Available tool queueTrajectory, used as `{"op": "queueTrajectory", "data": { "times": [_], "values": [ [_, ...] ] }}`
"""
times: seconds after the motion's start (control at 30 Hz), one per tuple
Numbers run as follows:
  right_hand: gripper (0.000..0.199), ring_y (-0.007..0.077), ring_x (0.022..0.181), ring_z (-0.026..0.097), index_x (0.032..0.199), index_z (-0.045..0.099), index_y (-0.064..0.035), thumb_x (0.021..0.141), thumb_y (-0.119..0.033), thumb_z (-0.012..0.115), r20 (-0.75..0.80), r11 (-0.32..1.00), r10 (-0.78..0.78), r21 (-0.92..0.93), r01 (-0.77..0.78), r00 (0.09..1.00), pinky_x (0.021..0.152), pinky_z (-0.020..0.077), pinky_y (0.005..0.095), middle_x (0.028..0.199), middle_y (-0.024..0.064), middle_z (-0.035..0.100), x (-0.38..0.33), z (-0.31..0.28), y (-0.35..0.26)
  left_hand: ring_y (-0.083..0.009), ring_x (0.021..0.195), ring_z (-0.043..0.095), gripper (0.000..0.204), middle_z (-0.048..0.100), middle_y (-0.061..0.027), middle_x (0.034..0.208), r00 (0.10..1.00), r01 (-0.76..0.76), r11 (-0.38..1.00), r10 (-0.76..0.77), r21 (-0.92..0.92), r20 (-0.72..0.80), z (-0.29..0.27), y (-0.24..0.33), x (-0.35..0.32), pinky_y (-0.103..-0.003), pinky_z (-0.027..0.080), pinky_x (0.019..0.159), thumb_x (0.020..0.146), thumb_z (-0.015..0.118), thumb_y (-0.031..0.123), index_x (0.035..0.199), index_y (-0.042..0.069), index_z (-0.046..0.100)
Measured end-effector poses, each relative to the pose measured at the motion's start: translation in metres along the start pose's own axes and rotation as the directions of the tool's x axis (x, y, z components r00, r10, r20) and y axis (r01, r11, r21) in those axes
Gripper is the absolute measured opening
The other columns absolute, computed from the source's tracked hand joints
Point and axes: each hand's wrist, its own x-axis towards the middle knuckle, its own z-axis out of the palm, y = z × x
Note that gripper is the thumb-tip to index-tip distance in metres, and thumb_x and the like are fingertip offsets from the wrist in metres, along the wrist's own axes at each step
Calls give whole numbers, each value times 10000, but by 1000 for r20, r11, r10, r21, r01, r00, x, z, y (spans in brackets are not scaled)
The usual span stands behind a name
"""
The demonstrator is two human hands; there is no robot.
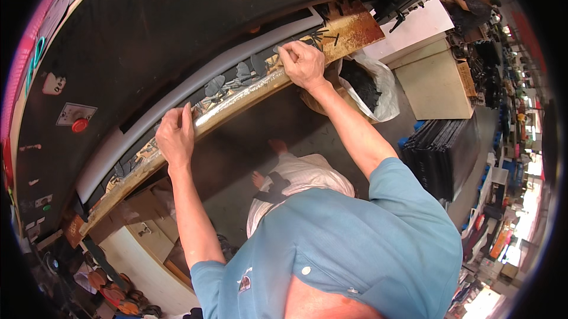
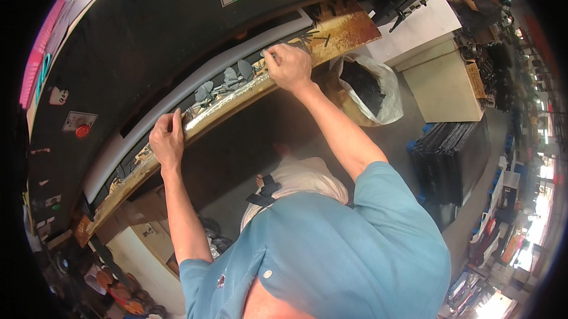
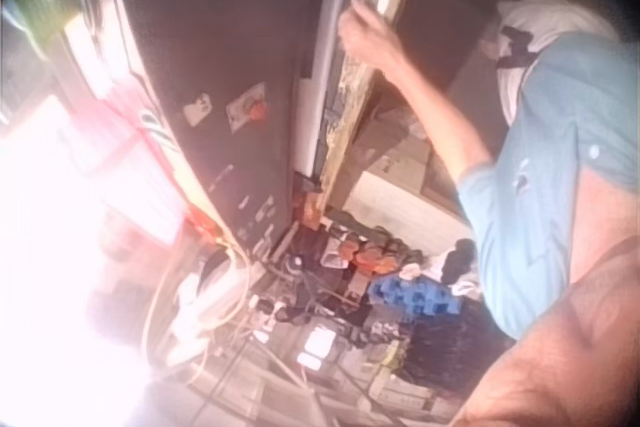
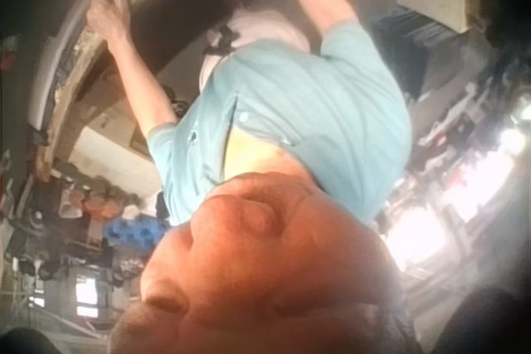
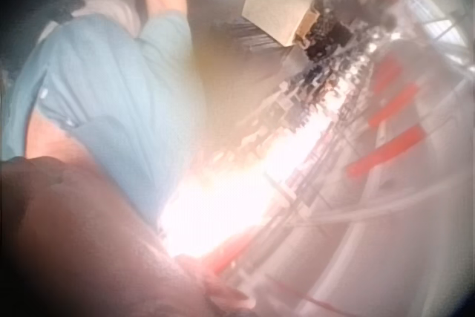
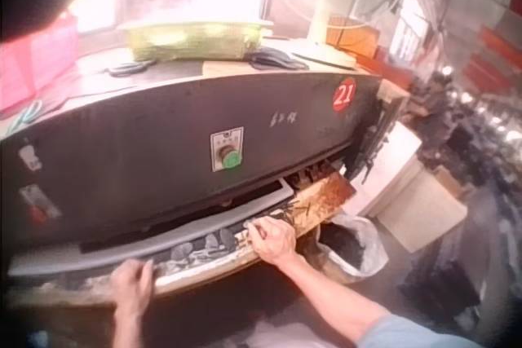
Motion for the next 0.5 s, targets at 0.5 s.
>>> {"op": "queueTrajectory", "data": {
  "times": [0.5],
  "values": [
    [137, 293, 705, 685, 907, 758, -77, 951, -206, 769, 89, 990, -67, 127, 55, 994, 662, 520, 399, 780, 84, 695, -2, -12, 11, -331, 783, 601, 279, 598, -108, 781, 978, -117, 987, 133, 106, -162, 17, 5, -25, -458, 475, 741, 942, 825, 237, 789, 43, 695]
  ]
}}
